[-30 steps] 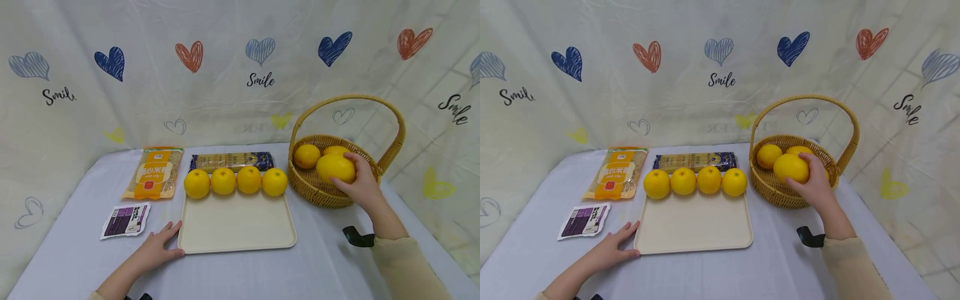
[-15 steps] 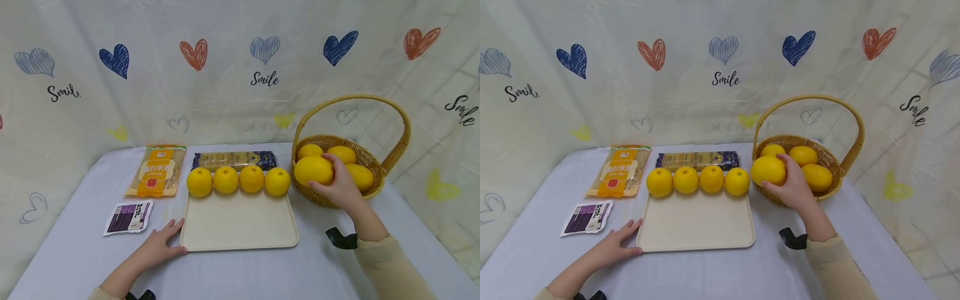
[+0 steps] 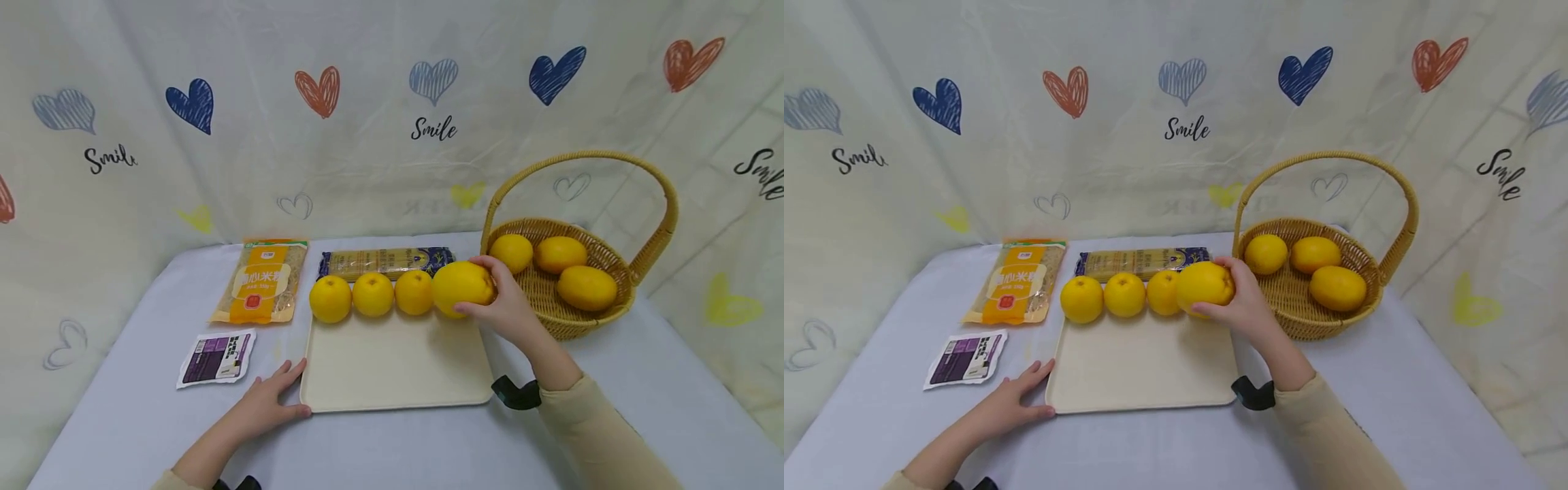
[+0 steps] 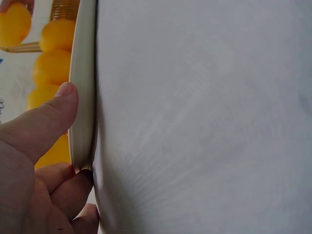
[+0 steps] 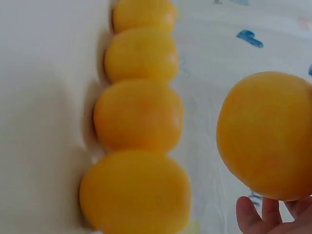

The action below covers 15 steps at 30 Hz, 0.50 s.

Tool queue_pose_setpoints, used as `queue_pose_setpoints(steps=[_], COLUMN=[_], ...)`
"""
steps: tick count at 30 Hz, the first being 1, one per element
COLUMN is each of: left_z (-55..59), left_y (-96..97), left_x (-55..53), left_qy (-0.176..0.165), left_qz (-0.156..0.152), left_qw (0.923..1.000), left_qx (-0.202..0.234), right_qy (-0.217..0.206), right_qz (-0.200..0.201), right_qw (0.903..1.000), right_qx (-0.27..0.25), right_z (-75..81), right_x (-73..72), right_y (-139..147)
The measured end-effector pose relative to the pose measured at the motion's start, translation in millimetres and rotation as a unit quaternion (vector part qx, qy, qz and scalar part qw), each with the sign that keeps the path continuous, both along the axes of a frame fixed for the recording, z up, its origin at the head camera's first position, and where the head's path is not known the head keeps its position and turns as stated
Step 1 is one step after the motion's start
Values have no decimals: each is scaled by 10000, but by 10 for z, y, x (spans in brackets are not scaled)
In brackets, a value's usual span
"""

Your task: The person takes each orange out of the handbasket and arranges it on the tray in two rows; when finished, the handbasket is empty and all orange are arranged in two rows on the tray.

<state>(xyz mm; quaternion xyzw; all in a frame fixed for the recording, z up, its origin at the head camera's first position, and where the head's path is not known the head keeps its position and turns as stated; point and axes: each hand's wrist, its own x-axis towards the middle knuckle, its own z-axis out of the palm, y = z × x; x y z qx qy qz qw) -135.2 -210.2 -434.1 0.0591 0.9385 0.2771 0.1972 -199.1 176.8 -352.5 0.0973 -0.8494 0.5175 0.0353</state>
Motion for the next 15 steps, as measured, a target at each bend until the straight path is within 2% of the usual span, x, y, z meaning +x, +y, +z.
queue_pose_setpoints(steps=[6, 11, 15], left_z=[-44, -59, -57], left_y=[18, 23, 6], left_x=[-5, -3, -2], left_qy=[16, 110, 213], left_qz=[50, 13, 15], left_qw=[10000, 9999, 9997], left_qx=[64, 101, 66], right_qy=[-158, -266, -474], right_qz=[377, 883, 944], right_qw=[9985, 9956, 9943], right_qx=[-352, -135, 143], right_z=[-38, -94, -135], right_x=[-36, -55, -55], right_y=[-310, -573, -782])
